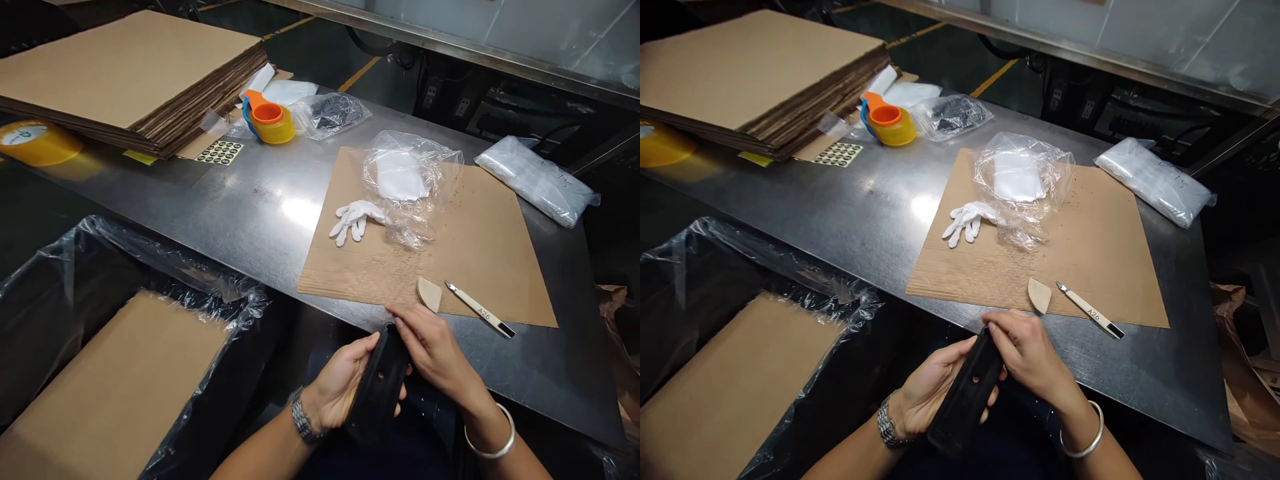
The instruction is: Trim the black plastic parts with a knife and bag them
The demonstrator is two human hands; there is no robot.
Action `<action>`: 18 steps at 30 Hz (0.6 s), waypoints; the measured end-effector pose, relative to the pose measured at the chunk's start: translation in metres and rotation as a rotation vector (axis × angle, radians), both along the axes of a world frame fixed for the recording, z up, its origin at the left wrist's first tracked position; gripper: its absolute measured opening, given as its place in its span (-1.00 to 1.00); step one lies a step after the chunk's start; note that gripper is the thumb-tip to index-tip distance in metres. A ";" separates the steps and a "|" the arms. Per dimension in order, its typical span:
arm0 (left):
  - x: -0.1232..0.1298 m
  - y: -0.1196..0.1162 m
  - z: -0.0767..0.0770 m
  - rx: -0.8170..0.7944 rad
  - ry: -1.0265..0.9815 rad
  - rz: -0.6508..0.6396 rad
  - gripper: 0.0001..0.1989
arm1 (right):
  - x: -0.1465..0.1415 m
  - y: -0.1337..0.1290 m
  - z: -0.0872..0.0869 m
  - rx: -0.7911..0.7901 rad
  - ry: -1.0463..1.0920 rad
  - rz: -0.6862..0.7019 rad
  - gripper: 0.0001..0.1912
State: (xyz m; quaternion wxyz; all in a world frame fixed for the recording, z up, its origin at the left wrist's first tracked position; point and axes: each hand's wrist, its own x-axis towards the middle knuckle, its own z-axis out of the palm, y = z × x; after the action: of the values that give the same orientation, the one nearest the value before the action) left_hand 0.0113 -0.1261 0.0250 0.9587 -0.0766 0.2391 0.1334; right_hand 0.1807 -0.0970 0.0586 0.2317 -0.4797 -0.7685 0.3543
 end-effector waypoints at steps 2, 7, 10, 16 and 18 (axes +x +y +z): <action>0.003 0.002 0.001 -0.003 -0.008 0.108 -0.41 | -0.006 -0.008 -0.001 0.152 -0.171 0.007 -0.63; 0.010 0.013 0.018 -0.090 0.160 0.457 -0.57 | -0.029 -0.040 0.000 0.422 -0.456 0.211 -0.38; 0.008 0.019 0.024 -0.132 0.230 0.484 -0.55 | -0.041 -0.054 -0.006 0.588 -0.378 0.179 -0.51; -0.001 0.027 0.017 -0.014 0.229 0.523 -0.49 | -0.046 -0.078 -0.031 0.703 -0.131 0.081 -0.72; -0.002 0.030 0.016 0.015 0.237 0.551 -0.53 | -0.042 -0.084 -0.038 0.550 0.063 0.037 -0.73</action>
State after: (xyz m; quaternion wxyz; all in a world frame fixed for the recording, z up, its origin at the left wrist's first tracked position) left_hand 0.0089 -0.0961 0.0412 0.8524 -0.1154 0.3183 0.3985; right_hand 0.1390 -0.1809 0.0201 0.3706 -0.3736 -0.8368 0.1513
